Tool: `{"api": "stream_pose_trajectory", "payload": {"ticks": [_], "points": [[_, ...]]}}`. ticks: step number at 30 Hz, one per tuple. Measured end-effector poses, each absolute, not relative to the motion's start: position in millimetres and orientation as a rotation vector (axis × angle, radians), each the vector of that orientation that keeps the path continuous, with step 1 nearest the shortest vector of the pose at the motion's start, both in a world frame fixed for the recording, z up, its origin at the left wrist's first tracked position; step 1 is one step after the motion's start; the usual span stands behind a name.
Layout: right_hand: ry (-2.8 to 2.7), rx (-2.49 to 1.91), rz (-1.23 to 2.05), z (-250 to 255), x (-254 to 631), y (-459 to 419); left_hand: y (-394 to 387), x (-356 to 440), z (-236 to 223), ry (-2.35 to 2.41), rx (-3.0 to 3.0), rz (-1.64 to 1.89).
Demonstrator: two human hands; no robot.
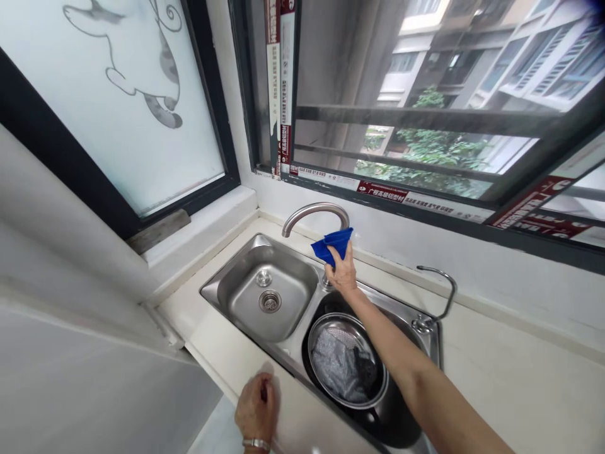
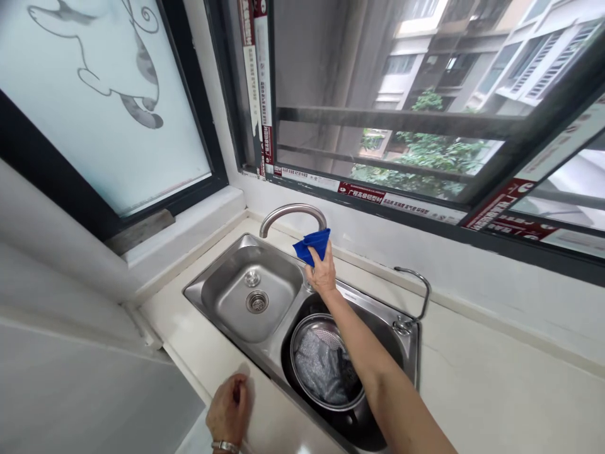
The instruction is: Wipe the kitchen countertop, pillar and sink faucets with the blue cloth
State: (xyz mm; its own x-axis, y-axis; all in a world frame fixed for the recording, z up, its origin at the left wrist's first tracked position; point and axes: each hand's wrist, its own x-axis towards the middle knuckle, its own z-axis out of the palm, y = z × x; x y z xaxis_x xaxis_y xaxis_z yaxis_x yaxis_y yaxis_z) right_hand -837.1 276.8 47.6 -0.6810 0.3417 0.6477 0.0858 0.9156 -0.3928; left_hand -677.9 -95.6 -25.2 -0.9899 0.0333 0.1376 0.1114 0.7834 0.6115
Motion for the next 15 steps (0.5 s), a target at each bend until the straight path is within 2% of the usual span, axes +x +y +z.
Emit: {"api": "stream_pose_trajectory", "payload": {"ticks": [8, 15], "points": [[-2.442, -0.265, 0.806, 30, -822, 287, -95, -680, -21, -2.937, -0.001, -1.052], [-2.533, -0.225, 0.898, 31, -829, 319, -95, -681, -17, -2.969, 0.014, -1.066]]}}
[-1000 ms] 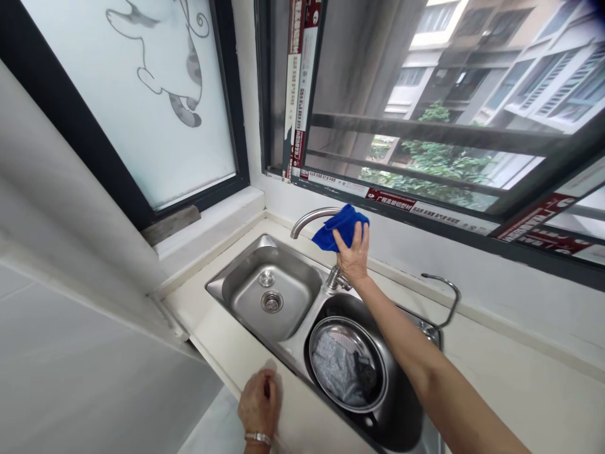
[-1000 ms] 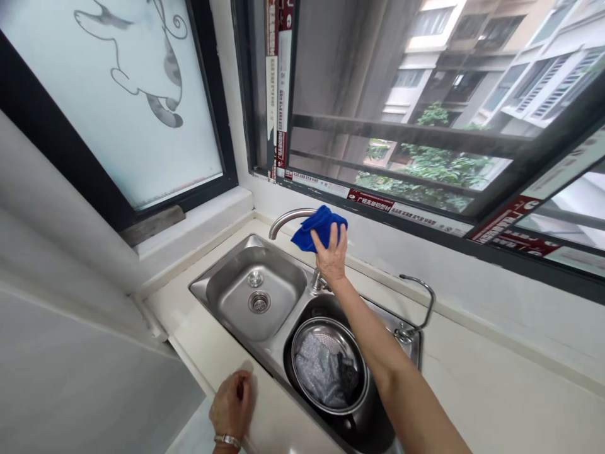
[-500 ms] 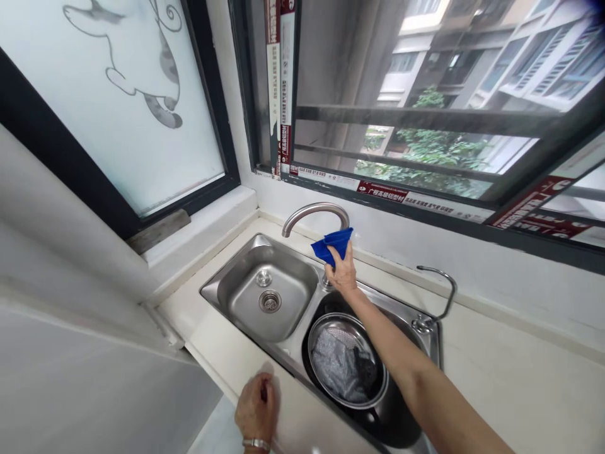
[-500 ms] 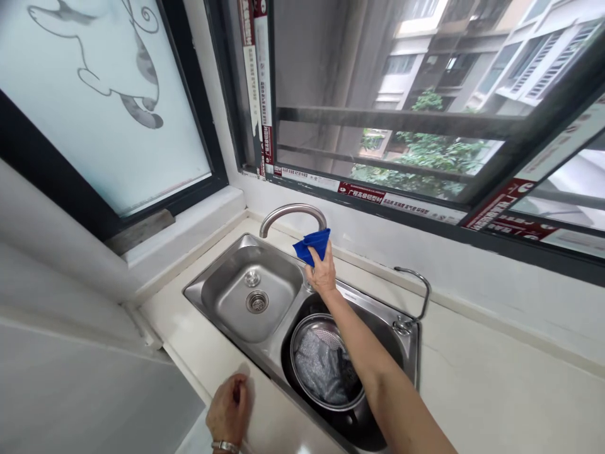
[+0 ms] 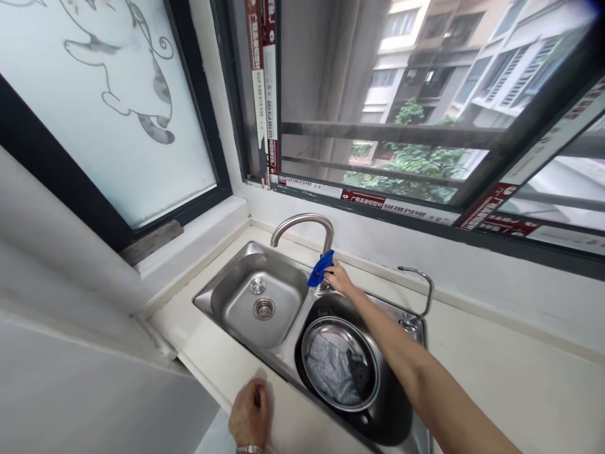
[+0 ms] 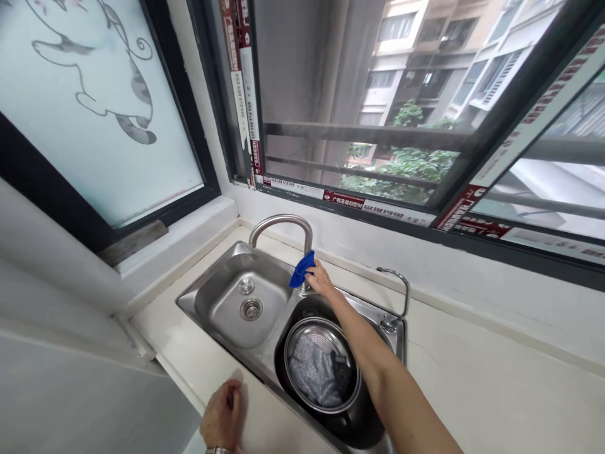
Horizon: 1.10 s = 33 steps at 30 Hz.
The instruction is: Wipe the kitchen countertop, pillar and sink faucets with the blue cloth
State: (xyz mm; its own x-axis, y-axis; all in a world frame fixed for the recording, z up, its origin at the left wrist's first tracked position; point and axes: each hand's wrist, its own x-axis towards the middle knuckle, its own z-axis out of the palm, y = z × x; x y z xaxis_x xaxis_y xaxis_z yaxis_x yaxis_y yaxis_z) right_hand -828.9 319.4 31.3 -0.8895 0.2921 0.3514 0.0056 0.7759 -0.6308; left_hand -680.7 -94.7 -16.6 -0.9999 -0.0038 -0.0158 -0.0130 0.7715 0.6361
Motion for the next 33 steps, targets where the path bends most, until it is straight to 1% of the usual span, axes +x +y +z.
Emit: {"api": "stream_pose_trajectory", "payload": {"ticks": [4, 8, 12, 16, 19, 23, 28, 33], "points": [[-2.506, -0.151, 0.896, 36, -825, 324, -93, -678, -23, 2.982, -0.028, 1.106], [-2.400, -0.154, 0.832, 45, -825, 312, -93, -677, -25, 3.046, -0.008, 1.120], [-2.290, -0.204, 0.752, 70, -833, 295, -95, -678, -21, 3.054, 0.068, 1.073], [-2.190, -0.274, 0.502, 109, -839, 284, -95, -678, -21, 3.070, 0.099, 1.058], [-2.239, -0.305, 0.281, 133, -840, 280, -95, -677, -25, 3.110, 0.116, 1.068], [-2.388, -0.418, 0.199, 148, -846, 278, -95, -676, -27, 3.101, 0.173, 1.071], [-2.427, -0.588, 0.280, 141, -850, 270, -95, -676, -27, 3.109, 0.183, 1.059], [-2.493, -0.593, 0.364, 100, -837, 261, -95, -677, -29, 3.118, 0.241, 1.078]]}}
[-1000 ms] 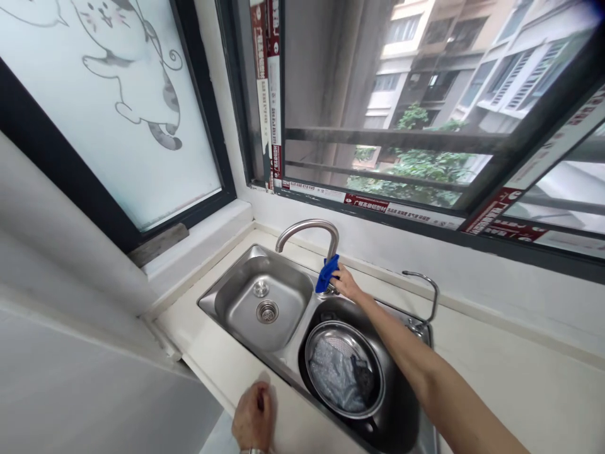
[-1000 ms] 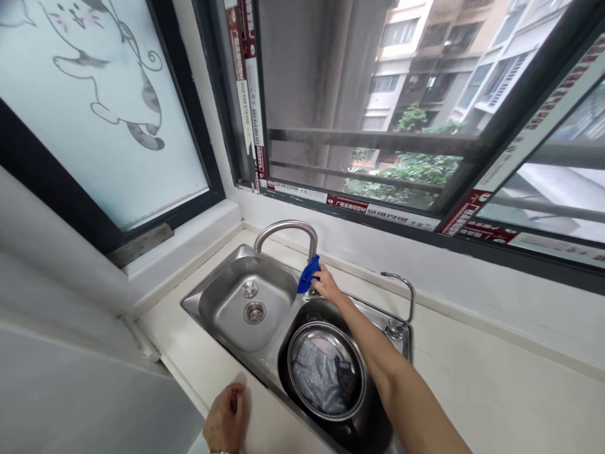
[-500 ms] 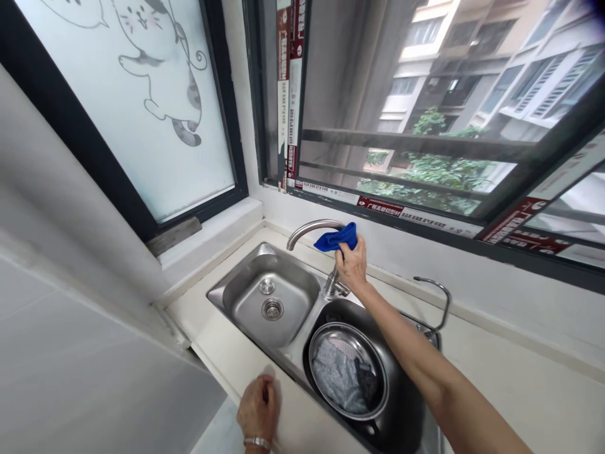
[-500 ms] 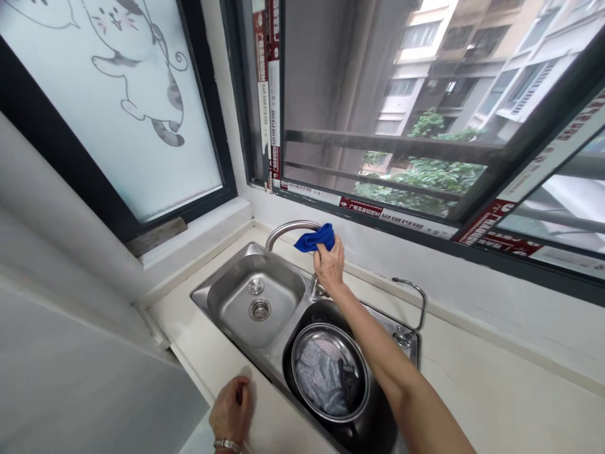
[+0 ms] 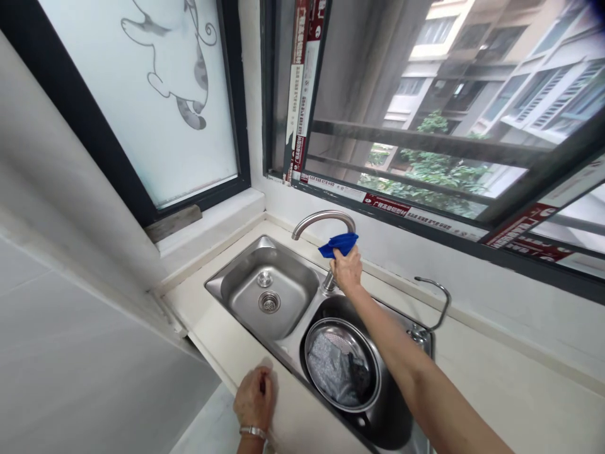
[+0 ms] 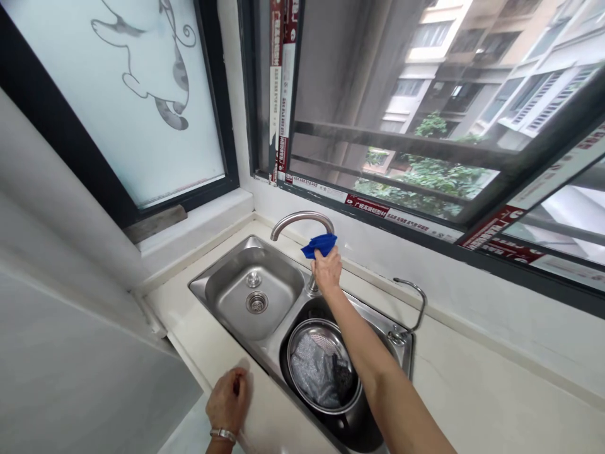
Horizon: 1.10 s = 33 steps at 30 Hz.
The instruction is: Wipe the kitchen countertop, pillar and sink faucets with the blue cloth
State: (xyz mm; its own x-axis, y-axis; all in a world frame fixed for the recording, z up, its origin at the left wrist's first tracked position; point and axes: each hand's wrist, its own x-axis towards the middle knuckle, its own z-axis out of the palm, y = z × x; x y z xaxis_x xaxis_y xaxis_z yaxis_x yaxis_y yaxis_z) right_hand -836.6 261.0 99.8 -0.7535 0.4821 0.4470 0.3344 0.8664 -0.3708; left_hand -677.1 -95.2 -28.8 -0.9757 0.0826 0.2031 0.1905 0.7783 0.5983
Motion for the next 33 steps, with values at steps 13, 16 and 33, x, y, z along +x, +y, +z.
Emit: {"api": "stream_pose_trajectory", "payload": {"ticks": [13, 16, 33], "points": [[-2.407, -0.254, 0.771, 64, -799, 302, -92, -671, -22, -2.766, -0.205, -0.890], [-2.202, -0.377, 0.832, 70, -786, 314, -92, -670, -20, -2.780, -0.196, -0.906], [-2.174, -0.331, 0.849, 219, -866, 264, -94, -674, -27, -2.742, -0.135, -0.991]]}}
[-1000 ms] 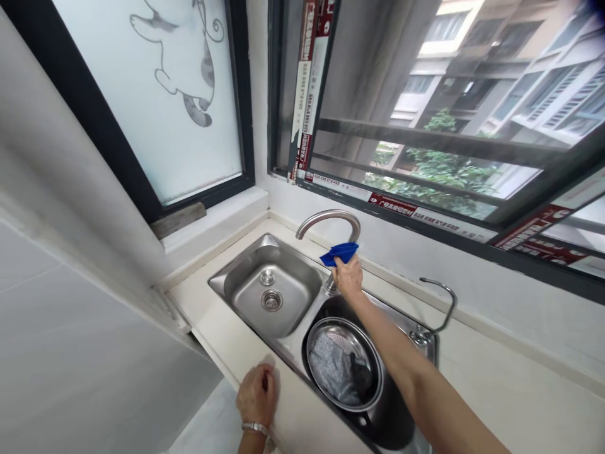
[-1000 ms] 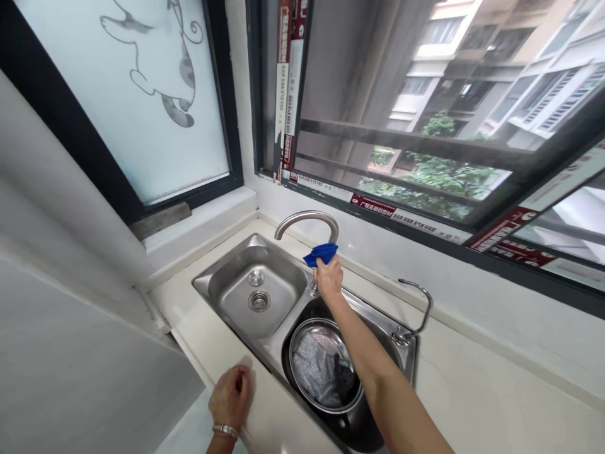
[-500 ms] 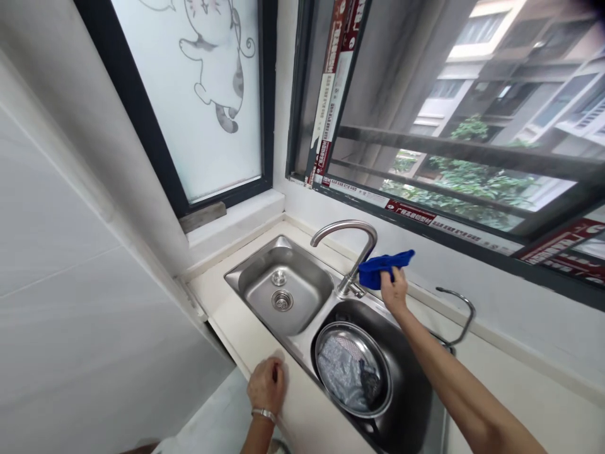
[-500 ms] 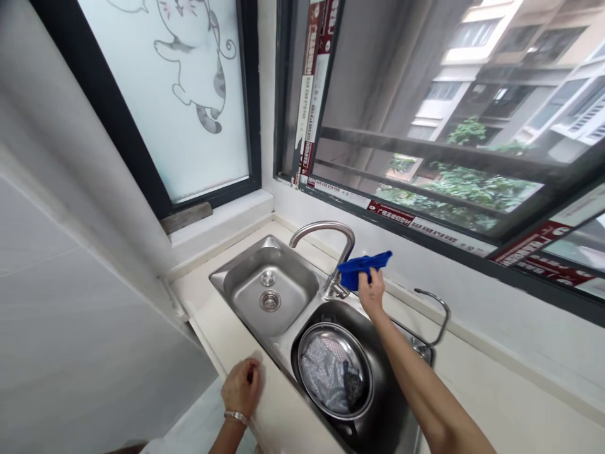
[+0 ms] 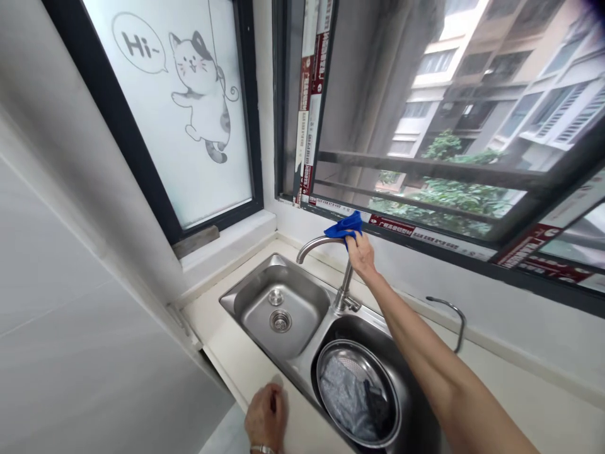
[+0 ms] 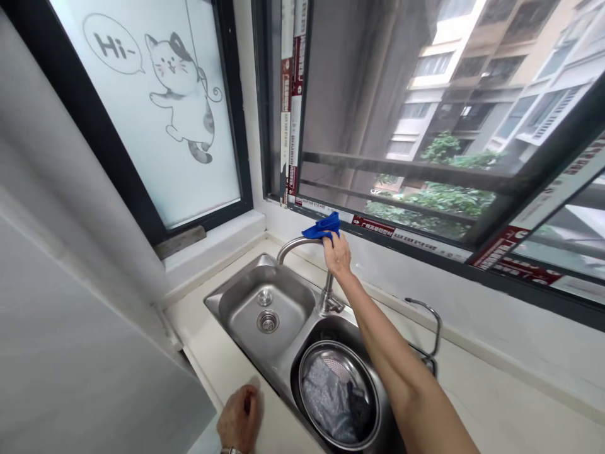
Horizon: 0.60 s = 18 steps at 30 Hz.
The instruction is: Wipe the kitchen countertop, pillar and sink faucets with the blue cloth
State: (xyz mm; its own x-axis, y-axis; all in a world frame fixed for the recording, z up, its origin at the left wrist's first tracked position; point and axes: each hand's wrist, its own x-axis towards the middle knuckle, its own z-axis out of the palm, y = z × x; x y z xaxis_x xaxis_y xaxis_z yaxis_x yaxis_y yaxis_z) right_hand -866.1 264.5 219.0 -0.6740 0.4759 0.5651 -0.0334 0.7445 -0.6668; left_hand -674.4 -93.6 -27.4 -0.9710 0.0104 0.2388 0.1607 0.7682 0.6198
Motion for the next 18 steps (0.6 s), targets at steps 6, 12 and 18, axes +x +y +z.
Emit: {"api": "stream_pose_trajectory", "payload": {"ticks": [6, 12, 18], "points": [[-2.219, -0.311, 0.661, 216, -860, 248, -93, -673, -22, -2.775, -0.116, -1.001], [-2.210, -0.054, 0.542, 223, -857, 208, -86, -665, -20, -2.803, -0.084, -1.058], [-2.309, 0.498, 0.711, 151, -803, 122, -88, -654, -27, -2.784, -0.009, -1.194]]}}
